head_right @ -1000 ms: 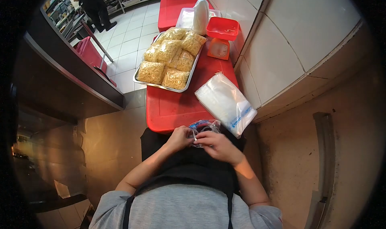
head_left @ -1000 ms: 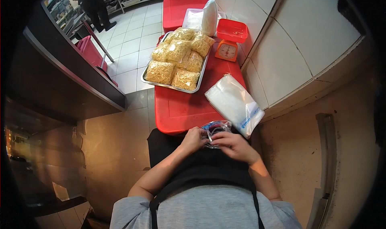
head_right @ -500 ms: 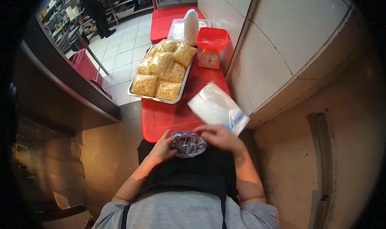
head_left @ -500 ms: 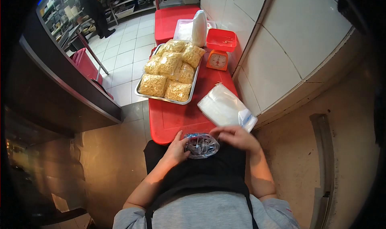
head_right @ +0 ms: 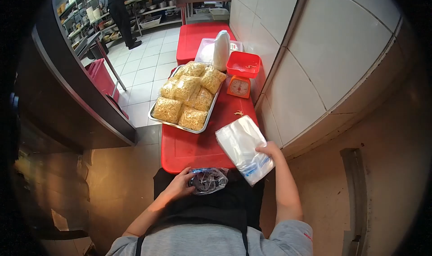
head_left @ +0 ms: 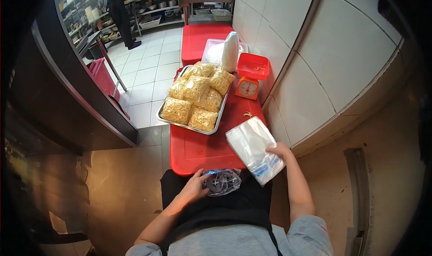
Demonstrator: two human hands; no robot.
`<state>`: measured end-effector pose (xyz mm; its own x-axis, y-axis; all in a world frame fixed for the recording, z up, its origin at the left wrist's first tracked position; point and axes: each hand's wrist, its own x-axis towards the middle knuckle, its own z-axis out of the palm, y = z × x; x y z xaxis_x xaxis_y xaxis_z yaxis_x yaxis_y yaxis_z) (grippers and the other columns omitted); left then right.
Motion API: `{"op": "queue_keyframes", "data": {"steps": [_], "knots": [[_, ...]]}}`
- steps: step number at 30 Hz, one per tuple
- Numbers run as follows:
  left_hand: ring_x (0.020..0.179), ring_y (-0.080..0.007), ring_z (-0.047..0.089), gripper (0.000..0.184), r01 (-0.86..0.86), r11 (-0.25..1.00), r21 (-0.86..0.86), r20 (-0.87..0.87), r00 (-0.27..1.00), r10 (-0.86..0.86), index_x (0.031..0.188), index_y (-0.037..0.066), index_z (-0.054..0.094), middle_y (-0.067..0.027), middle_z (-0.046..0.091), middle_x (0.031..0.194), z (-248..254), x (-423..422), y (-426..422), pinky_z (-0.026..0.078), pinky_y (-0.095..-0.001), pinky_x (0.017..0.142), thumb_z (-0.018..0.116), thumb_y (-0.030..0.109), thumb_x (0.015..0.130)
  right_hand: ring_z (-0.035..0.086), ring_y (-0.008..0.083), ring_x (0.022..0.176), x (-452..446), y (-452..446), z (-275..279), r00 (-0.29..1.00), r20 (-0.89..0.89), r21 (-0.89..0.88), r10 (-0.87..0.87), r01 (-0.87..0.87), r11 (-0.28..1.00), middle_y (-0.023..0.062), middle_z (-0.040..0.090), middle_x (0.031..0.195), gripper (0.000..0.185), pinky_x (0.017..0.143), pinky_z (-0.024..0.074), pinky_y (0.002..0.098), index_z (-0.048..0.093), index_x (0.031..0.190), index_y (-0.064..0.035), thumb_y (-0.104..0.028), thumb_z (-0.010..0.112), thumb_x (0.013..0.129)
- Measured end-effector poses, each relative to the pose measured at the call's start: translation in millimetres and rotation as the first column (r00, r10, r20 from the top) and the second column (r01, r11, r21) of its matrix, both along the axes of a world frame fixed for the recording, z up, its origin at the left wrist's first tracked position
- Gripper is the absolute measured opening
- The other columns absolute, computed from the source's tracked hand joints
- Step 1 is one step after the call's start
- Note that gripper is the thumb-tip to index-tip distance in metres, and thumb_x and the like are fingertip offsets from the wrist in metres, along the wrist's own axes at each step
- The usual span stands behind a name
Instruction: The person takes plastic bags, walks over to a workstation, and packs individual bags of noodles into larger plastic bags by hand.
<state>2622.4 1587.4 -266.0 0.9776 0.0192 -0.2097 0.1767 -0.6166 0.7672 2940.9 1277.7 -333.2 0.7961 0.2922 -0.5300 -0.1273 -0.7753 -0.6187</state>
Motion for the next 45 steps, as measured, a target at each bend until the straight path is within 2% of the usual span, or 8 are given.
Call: {"op": "queue_keyframes", "data": {"steps": [4,10,14,21,29,32,41,45], "knots": [[0.124,-0.0403,0.044,0.057,0.047,0.999,-0.005,-0.016,0.999,-0.047,0.124,0.004,0.054,-0.0303,0.034,0.139,-1,10,-5,0.039,-0.0398,0.103,0.067,0.01,0.069,0.067,0.0247,0.085,-13,-14,-13,0.953,-0.265,0.282,-0.148,0.223,0.933,0.0147,0.066,0.102,0.064,0.075,0.0539,0.0383,0.056,0.116,0.0043,-0.024,0.083,0.066],[0.123,-0.0398,0.046,0.056,0.053,0.998,-0.029,-0.009,0.999,-0.053,0.125,0.005,0.054,-0.0294,0.036,0.139,4,15,-12,0.039,-0.0391,0.103,0.066,0.009,0.07,0.066,0.0244,0.087,-8,-9,8,0.941,-0.192,0.112,-0.278,0.302,0.947,0.0162,0.065,0.104,0.059,0.075,0.0538,0.0373,0.056,0.119,0.0037,-0.022,0.078,0.071],[0.12,-0.0397,0.047,0.054,0.022,0.998,-0.059,-0.021,1.0,-0.024,0.123,0.006,0.056,-0.0265,0.035,0.141,2,14,-9,0.041,-0.0389,0.102,0.066,0.009,0.07,0.065,0.024,0.089,-1,1,12,0.886,-0.463,0.333,0.036,0.136,0.933,0.0154,0.063,0.108,0.054,0.079,0.0528,0.0373,0.052,0.123,0.0032,-0.016,0.071,0.076],[0.054,-0.0103,0.057,0.027,-0.137,0.817,-0.561,-0.272,0.962,-0.025,0.112,0.002,0.061,-0.0028,0.064,0.076,-4,30,-17,0.047,-0.0247,0.051,0.054,0.006,0.087,0.063,0.0219,0.09,-30,1,57,0.944,-0.316,0.608,0.1,0.12,0.785,0.0124,0.063,0.107,0.047,0.081,0.051,0.0363,0.053,0.121,0.0037,-0.007,0.064,0.077],[0.074,-0.0179,0.062,0.04,0.197,0.961,-0.193,0.214,0.964,-0.154,0.119,0.007,0.059,-0.0109,0.061,0.109,-19,75,-11,0.053,-0.0307,0.062,0.055,0.0,0.08,0.062,0.0211,0.095,-127,-34,168,0.933,-0.35,0.783,-0.082,0.339,0.521,0.0101,0.063,0.108,0.056,0.083,0.0495,0.0325,0.052,0.122,0.0028,-0.001,0.071,0.07],[0.094,-0.0206,0.061,0.04,0.139,0.902,-0.409,-0.246,0.935,-0.256,0.118,0.009,0.06,-0.0103,0.064,0.106,25,96,-14,0.052,-0.0366,0.077,0.057,0.007,0.078,0.062,0.0179,0.093,-135,-34,161,0.957,-0.291,0.749,0.019,0.215,0.627,0.0067,0.064,0.103,0.047,0.082,0.0485,0.0302,0.057,0.118,0.0012,-0.003,0.07,0.072],[0.072,-0.0134,0.058,0.047,0.279,0.427,-0.86,0.043,0.873,-0.486,0.12,0.001,0.051,-0.0066,0.063,0.093,-6,74,-4,0.048,-0.0256,0.065,0.069,0.017,0.079,0.059,0.0126,0.093,-136,-34,75,0.939,-0.325,0.625,0.113,0.124,0.771,0.0024,0.064,0.104,0.04,0.084,0.0465,0.0283,0.059,0.116,-0.0009,-0.011,0.07,0.079],[0.07,-0.0138,0.059,0.04,-0.082,0.656,-0.75,-0.222,0.966,-0.133,0.114,0.0,0.057,-0.0065,0.064,0.088,-26,72,-25,0.049,-0.0279,0.062,0.068,0.023,0.083,0.06,0.0138,0.094,-143,-23,59,0.912,-0.363,0.593,0.193,0.067,0.802,0.0044,0.064,0.104,0.041,0.086,0.0466,0.0298,0.059,0.116,0.0003,-0.018,0.071,0.081]]}}
